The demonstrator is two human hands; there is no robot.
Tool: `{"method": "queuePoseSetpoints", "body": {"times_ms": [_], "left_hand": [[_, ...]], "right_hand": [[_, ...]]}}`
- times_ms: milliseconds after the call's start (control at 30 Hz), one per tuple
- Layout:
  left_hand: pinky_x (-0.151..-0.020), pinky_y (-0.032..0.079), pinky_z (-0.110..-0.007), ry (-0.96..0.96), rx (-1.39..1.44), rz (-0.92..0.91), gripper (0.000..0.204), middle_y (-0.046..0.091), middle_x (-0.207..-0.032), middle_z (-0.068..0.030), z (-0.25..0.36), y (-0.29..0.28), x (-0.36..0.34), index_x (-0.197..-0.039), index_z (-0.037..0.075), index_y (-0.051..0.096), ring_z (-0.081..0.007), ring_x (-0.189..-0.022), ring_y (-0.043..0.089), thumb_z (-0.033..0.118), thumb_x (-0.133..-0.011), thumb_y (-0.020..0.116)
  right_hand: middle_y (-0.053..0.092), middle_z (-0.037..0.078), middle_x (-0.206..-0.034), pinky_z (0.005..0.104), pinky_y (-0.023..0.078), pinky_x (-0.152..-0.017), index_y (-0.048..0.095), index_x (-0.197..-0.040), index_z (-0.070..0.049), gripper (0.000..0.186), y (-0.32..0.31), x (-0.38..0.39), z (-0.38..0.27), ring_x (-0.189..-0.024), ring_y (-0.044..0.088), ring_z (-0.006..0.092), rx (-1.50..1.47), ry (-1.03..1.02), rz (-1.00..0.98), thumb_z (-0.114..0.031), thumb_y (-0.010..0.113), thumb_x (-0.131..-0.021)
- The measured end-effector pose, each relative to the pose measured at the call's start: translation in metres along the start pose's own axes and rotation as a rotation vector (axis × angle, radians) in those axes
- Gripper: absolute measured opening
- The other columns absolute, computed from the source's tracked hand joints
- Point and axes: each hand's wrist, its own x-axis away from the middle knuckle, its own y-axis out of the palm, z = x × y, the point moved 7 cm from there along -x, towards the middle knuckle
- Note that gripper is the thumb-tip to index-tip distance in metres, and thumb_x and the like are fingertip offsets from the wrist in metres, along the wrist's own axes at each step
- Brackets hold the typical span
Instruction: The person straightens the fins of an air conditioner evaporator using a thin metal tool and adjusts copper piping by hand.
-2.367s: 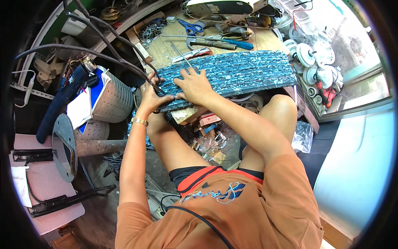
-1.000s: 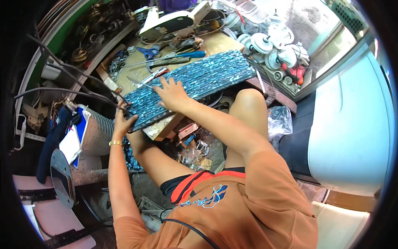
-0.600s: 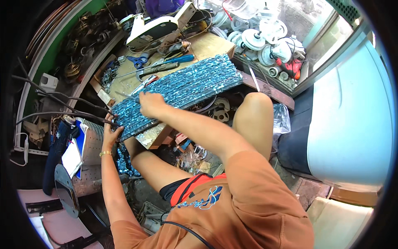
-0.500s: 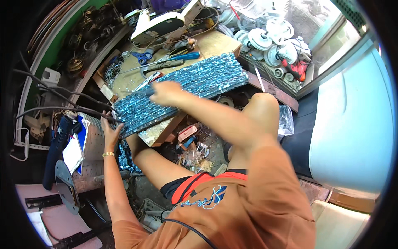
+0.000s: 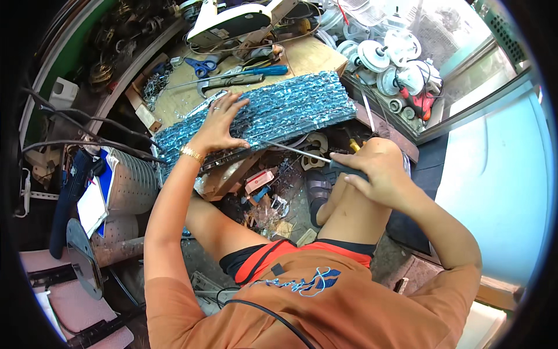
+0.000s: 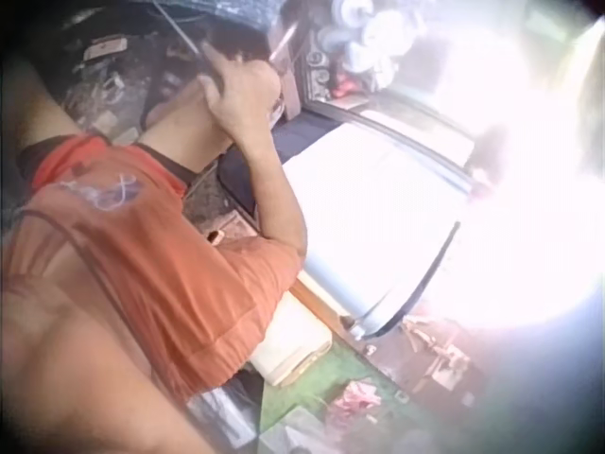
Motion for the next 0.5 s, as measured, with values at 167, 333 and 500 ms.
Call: {"method": "queuePoseSetpoints", "body": {"times_ms": [167, 333, 500], "left_hand": [[-0.130, 0.010, -0.066, -0.004, -0.148, -0.164, 0.132, 0.026, -0.177, -0.0105, -0.010, 0.035, -0.008, -0.167, 0.025, 0.037, -0.0397, -0.164, 0.018, 0.090, -0.059, 0.077], [-0.130, 0.011, -0.065, 0.006, -0.199, -0.120, 0.126, 0.028, -0.176, -0.0102, -0.006, 0.035, -0.010, -0.166, 0.024, 0.039, -0.0390, -0.163, 0.021, 0.086, -0.064, 0.077], [-0.129, 0.013, -0.064, -0.006, -0.178, -0.109, 0.124, 0.029, -0.176, -0.0104, -0.007, 0.034, -0.007, -0.166, 0.022, 0.040, -0.0382, -0.163, 0.022, 0.084, -0.065, 0.077]], "right_hand": [[0.070, 0.013, -0.096, 0.0458, 0.049, -0.090, 0.074, -0.133, -0.011, 0.048, -0.004, -0.009, -0.006, -0.099, 0.065, 0.0337, 0.023, 0.046, -0.010, -0.016, 0.078, -0.086], [0.067, 0.013, -0.087, 0.0473, 0.051, -0.079, 0.073, -0.137, -0.015, 0.050, -0.025, -0.032, -0.035, -0.089, 0.067, 0.0346, 0.178, 0.019, -0.036, -0.020, 0.078, -0.088], [0.073, 0.013, -0.088, 0.0497, 0.057, -0.070, 0.073, -0.136, -0.021, 0.041, -0.052, -0.073, -0.046, -0.081, 0.073, 0.0350, 0.213, 0.041, -0.193, -0.026, 0.072, -0.095]]}}
